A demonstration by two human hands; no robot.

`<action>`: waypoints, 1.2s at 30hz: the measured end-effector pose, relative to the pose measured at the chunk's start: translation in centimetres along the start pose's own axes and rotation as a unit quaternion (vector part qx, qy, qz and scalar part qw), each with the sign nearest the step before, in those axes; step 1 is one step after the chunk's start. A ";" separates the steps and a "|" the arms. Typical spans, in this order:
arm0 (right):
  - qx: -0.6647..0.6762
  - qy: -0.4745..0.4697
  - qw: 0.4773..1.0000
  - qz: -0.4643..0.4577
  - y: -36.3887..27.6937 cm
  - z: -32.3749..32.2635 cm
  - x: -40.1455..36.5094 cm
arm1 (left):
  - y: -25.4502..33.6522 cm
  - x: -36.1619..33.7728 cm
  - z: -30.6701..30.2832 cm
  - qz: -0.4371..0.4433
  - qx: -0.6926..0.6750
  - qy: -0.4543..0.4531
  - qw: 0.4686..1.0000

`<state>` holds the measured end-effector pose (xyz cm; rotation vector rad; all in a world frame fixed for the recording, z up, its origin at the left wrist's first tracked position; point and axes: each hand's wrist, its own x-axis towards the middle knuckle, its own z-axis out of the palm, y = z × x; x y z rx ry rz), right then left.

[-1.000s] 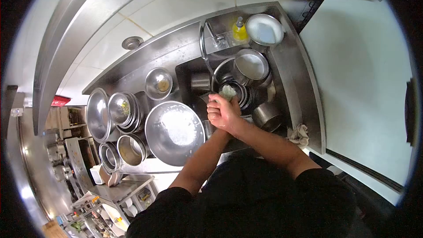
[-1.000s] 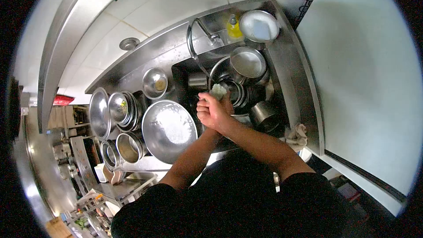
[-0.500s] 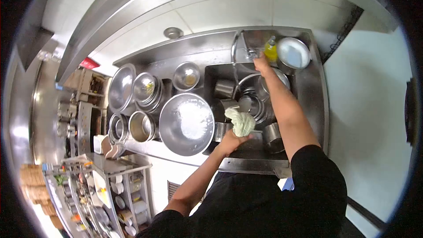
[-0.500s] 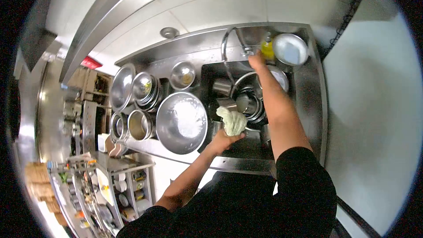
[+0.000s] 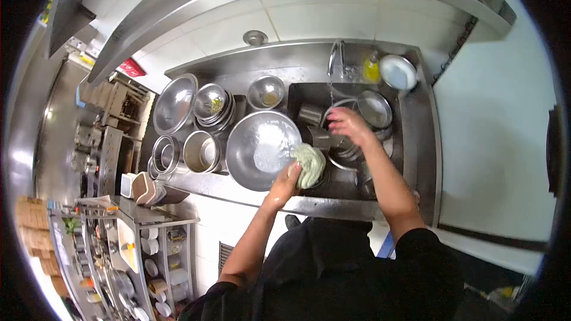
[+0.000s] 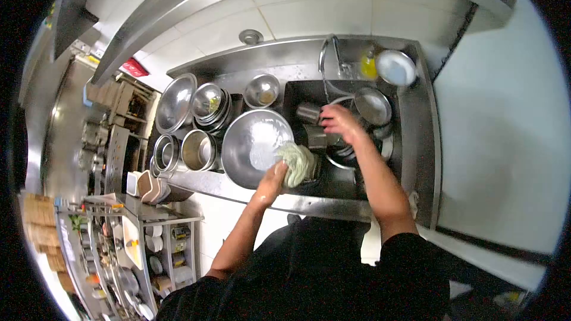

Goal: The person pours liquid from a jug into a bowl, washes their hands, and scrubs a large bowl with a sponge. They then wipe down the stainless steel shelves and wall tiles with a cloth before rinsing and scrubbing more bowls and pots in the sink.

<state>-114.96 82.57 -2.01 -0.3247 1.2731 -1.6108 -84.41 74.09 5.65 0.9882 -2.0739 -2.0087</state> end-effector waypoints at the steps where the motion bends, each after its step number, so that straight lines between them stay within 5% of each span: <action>1: -0.006 -0.061 0.998 0.029 -1.0 4.0 -4.4 | 0.6 -0.1 -0.8 0.018 0.045 0.002 0.999; 3: -0.010 -0.191 0.982 0.005 0.7 9.2 -8.3 | 2.2 -0.8 -3.0 0.052 0.132 -0.011 0.990; 5: -0.059 -0.180 0.982 -0.010 1.3 14.7 -11.7 | -0.1 -0.7 -6.8 0.113 0.219 0.019 0.969; 7: -0.229 -0.123 0.955 -0.142 3.7 18.9 -12.1 | -1.5 -1.3 -10.6 0.298 0.273 0.093 0.910; 12: -0.403 -0.182 0.885 -0.143 6.2 28.3 -14.3 | 3.3 -9.4 -18.6 0.091 0.105 0.033 0.990; 14: -0.406 -0.148 0.868 -0.244 7.5 32.0 -14.5 | 2.7 -10.6 -21.0 0.167 0.129 0.063 0.976; 18: -0.251 -0.168 0.938 -0.172 6.5 36.5 -13.7 | 5.9 -12.9 -24.3 0.161 0.044 0.051 0.985; 21: -0.308 -0.125 0.917 -0.219 4.2 37.5 -14.3 | 8.6 -13.8 -26.9 0.155 0.088 0.005 0.984; 25: -0.430 -0.102 0.797 -0.412 0.1 36.6 -16.2 | 10.7 -13.1 -28.2 0.241 0.116 -0.066 0.961; 27: -0.481 -0.086 0.797 -0.356 -0.6 35.6 -17.1 | 13.4 -13.3 -27.6 0.260 0.115 -0.101 0.953; 28: -0.518 -0.078 0.787 -0.326 -0.7 35.0 -17.5 | 15.0 -13.6 -27.3 0.185 0.072 -0.136 0.971; 31: -0.602 -0.018 0.769 -0.215 -1.0 32.6 -18.1 | 18.0 -12.4 -25.8 0.257 0.069 -0.154 0.952; 36: -0.541 0.127 0.786 -0.271 -2.6 26.1 -19.9 | 22.3 -10.9 -21.7 0.239 0.250 -0.096 0.933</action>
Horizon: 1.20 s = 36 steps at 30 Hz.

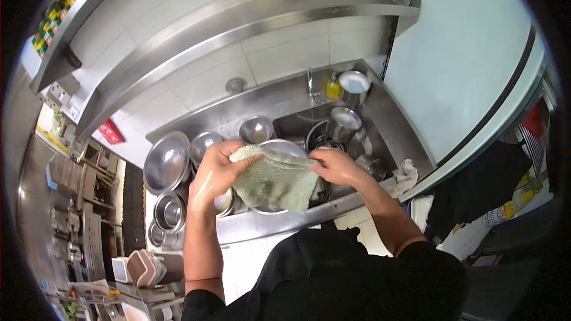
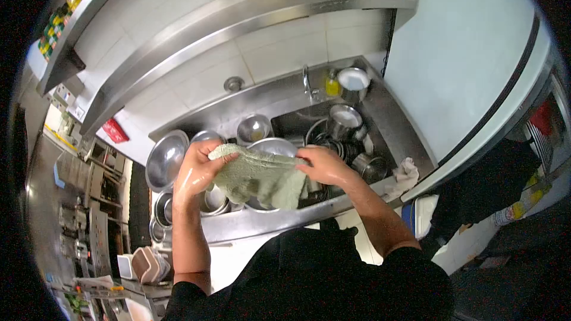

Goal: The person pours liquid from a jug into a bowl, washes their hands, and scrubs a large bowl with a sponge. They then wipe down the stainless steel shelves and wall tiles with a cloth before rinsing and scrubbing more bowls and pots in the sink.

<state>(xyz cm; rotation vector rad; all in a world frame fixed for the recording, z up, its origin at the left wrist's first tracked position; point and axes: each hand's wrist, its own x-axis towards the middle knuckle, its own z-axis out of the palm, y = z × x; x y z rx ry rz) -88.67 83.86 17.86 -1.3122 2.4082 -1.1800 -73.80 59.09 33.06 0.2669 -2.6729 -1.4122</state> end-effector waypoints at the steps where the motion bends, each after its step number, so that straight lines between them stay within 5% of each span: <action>1: -0.020 0.036 0.998 0.049 0.6 -1.6 -0.2 | 1.0 0.7 0.4 0.003 -0.012 -0.001 1.000; 3: -0.055 0.105 0.982 0.148 0.9 -5.0 -0.7 | 2.3 1.9 1.3 0.006 -0.037 -0.003 0.999; 6: -0.048 0.302 0.938 0.160 2.8 -8.3 -1.3 | 3.5 3.9 2.9 0.213 0.045 -0.024 0.976; 9: 0.182 0.450 0.871 0.078 4.3 -11.6 -0.4 | 6.6 5.3 5.3 0.304 0.043 -0.051 0.950; 12: 0.230 0.586 0.775 -0.064 3.5 -16.6 2.5 | 9.2 7.4 7.9 0.317 0.038 -0.040 0.947; 14: 0.106 0.628 0.756 -0.151 1.9 -20.9 4.7 | 9.3 10.4 10.1 0.332 0.022 -0.023 0.943; 19: -0.012 0.578 0.762 -0.290 3.6 -33.0 14.4 | 9.3 16.5 15.4 0.235 -0.084 -0.019 0.968; 21: -0.029 0.550 0.801 -0.235 5.3 -35.0 17.4 | 7.8 16.8 16.5 0.222 -0.101 -0.018 0.970; 24: -0.398 0.472 0.777 -0.120 14.0 -37.1 19.5 | 2.7 13.7 15.0 0.211 -0.072 -0.043 0.974; 29: -0.344 0.604 0.705 -0.142 9.7 -28.6 25.3 | -7.1 12.4 12.6 -0.017 -0.134 0.064 0.989; 30: -0.316 0.624 0.695 -0.169 7.3 -25.5 26.9 | -6.2 13.3 12.7 0.001 -0.125 0.075 0.989; 32: -0.245 0.561 0.753 -0.240 2.3 -20.3 29.1 | -2.7 16.1 13.2 0.038 -0.102 0.089 0.990; 33: -0.236 0.449 0.808 -0.301 0.5 -18.3 29.4 | -2.0 17.4 14.1 0.053 -0.089 0.049 0.993; 36: -0.251 0.465 0.777 -0.342 -1.1 -15.6 30.3 | -1.5 20.6 18.0 0.120 -0.088 -0.048 0.988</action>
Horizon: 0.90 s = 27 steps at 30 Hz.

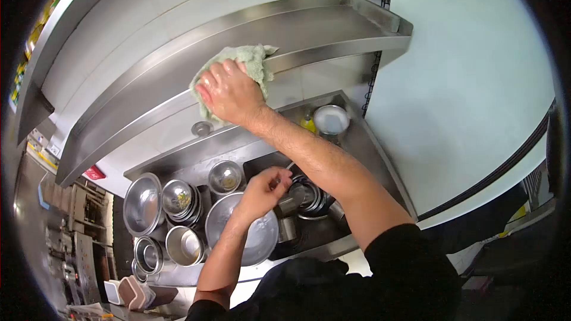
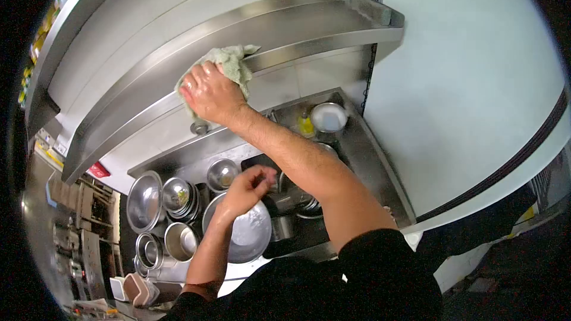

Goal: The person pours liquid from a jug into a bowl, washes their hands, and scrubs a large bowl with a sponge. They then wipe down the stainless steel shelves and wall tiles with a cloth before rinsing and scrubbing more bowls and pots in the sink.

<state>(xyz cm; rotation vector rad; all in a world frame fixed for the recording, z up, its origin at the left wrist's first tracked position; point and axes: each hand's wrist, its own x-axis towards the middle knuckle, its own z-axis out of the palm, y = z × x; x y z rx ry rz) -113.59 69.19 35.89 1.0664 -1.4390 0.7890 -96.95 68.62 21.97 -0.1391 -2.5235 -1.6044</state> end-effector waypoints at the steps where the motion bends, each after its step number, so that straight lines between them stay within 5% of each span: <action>1: 0.013 -0.008 0.999 -0.033 1.5 -0.4 -0.2 | -0.2 -0.1 0.4 -0.039 0.019 -0.037 0.998; 2: 0.030 -0.018 0.998 -0.059 2.5 -0.9 -0.8 | -0.3 -0.8 0.4 -0.054 -0.001 -0.028 0.998; 4: 0.044 -0.121 0.991 0.029 7.7 -6.7 -0.9 | -1.5 -3.2 -1.3 -0.093 -0.029 0.008 0.995; 7: -0.110 -0.306 0.934 0.149 16.8 -14.0 -0.2 | -6.5 -10.6 -7.2 -0.195 -0.028 0.123 0.973; 9: -0.071 -0.441 0.869 0.212 20.4 -17.5 2.3 | -11.0 -17.4 -11.3 -0.286 -0.038 0.265 0.920; 13: -0.003 -0.596 0.785 0.170 28.5 -14.9 4.5 | -19.0 -32.3 -16.1 -0.212 0.139 0.570 0.782; 16: 0.010 -0.586 0.748 0.312 32.3 -10.6 4.3 | -26.5 -46.5 -16.3 -0.277 0.133 0.708 0.636; 18: 0.063 -0.536 0.790 0.290 42.3 -5.2 0.9 | -27.4 -50.9 -13.0 -0.326 0.022 0.772 0.545; 19: 0.055 -0.531 0.789 0.305 42.5 -5.3 0.8 | -30.2 -54.2 -10.9 -0.312 0.034 0.800 0.511; 21: 0.030 -0.527 0.789 0.314 38.9 -6.7 1.7 | -34.0 -60.0 -7.5 -0.439 -0.042 0.770 0.460; 22: 0.013 -0.523 0.788 0.326 38.1 -9.2 1.6 | -32.5 -60.7 -6.3 -0.451 -0.136 0.732 0.492; 23: 0.000 -0.521 0.786 0.332 36.6 -10.2 1.8 | -33.1 -60.2 -5.3 -0.445 -0.143 0.775 0.424; 27: -0.067 -0.510 0.777 0.363 29.9 -17.1 2.6 | -36.6 -63.1 -6.9 -0.517 -0.258 0.691 0.435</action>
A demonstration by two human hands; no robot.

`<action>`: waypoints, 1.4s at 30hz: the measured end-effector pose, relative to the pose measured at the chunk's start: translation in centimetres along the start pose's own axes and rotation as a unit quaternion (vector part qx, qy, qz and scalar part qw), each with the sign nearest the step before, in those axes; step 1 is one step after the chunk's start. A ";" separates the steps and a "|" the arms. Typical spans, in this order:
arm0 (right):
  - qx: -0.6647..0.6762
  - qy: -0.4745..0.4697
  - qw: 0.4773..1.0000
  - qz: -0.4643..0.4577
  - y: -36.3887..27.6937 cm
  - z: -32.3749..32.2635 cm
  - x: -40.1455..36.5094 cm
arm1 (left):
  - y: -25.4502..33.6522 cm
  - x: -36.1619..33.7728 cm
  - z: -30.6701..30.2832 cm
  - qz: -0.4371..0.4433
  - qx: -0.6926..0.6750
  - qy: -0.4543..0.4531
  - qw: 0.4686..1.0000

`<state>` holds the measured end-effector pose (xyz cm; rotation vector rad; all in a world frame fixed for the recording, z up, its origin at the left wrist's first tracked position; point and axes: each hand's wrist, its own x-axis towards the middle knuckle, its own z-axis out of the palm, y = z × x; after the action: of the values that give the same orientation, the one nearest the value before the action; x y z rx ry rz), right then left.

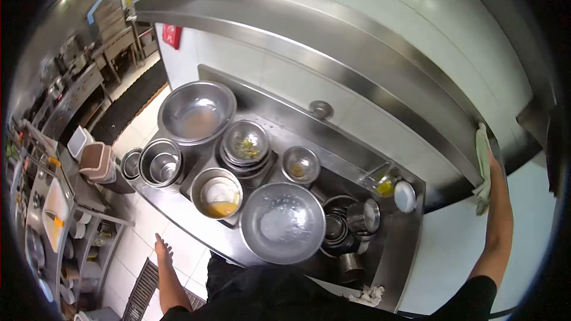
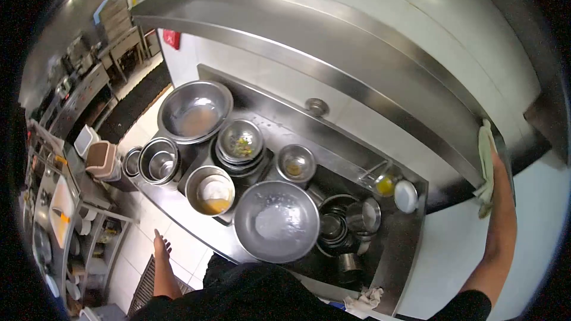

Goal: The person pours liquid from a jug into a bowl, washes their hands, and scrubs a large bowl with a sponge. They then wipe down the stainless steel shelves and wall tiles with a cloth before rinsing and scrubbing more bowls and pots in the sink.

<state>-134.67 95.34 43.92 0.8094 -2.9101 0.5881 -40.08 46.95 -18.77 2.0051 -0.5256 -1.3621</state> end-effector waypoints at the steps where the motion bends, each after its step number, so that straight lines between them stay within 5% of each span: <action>1: -0.008 0.004 1.000 0.014 -1.5 -0.1 -2.1 | 1.1 1.3 -0.1 -0.013 0.001 -0.019 1.000; 6: -0.039 0.001 0.998 0.053 -12.8 1.0 -10.4 | 9.4 10.0 2.5 -0.019 -0.041 -0.115 0.992; 8: -0.040 -0.011 0.998 0.039 -19.7 2.7 -11.4 | 12.4 12.9 4.2 -0.001 -0.106 -0.080 0.991; 10: -0.036 -0.036 0.999 0.003 -27.8 5.3 -10.4 | 12.2 19.7 5.5 0.118 -0.197 -0.140 0.963; 11: -0.035 -0.049 0.998 -0.022 -32.3 6.9 -9.4 | 12.4 20.8 5.4 0.095 -0.206 -0.121 0.967; 13: -0.036 -0.081 0.993 -0.082 -42.9 11.2 -5.3 | 14.5 16.5 7.2 0.147 -0.217 -0.085 0.961; 15: -0.027 -0.117 0.982 -0.146 -53.9 16.6 -0.4 | 15.5 15.4 7.2 0.053 -0.131 -0.040 0.989; 18: -0.001 -0.182 0.957 -0.224 -69.3 25.2 6.9 | 14.0 15.9 8.7 0.118 -0.117 0.095 0.982; 22: 0.041 -0.234 0.934 -0.267 -84.2 32.6 11.3 | 16.5 13.4 9.3 0.184 -0.204 0.062 0.960; 24: 0.063 -0.260 0.923 -0.276 -89.4 35.1 12.7 | 15.1 14.6 9.0 0.119 -0.078 0.107 0.984; 26: 0.075 -0.279 0.916 -0.277 -94.3 37.0 12.8 | 15.4 14.2 9.2 0.158 -0.022 0.161 0.974; 28: 0.080 -0.237 0.927 -0.279 -98.1 38.9 12.4 | 18.2 12.2 8.6 0.127 -0.017 0.129 0.983; 32: 0.095 -0.329 0.876 -0.339 -105.5 41.6 14.6 | 16.7 13.1 8.8 0.145 0.026 0.166 0.975; 42: 0.119 -0.228 0.882 -0.394 -109.5 38.9 -4.1 | 17.9 12.2 8.3 0.147 -0.013 0.153 0.977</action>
<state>-73.80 -3.75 44.99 2.2580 -2.4770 0.7235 -42.56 24.01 -16.28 1.9749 -0.6270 -0.8597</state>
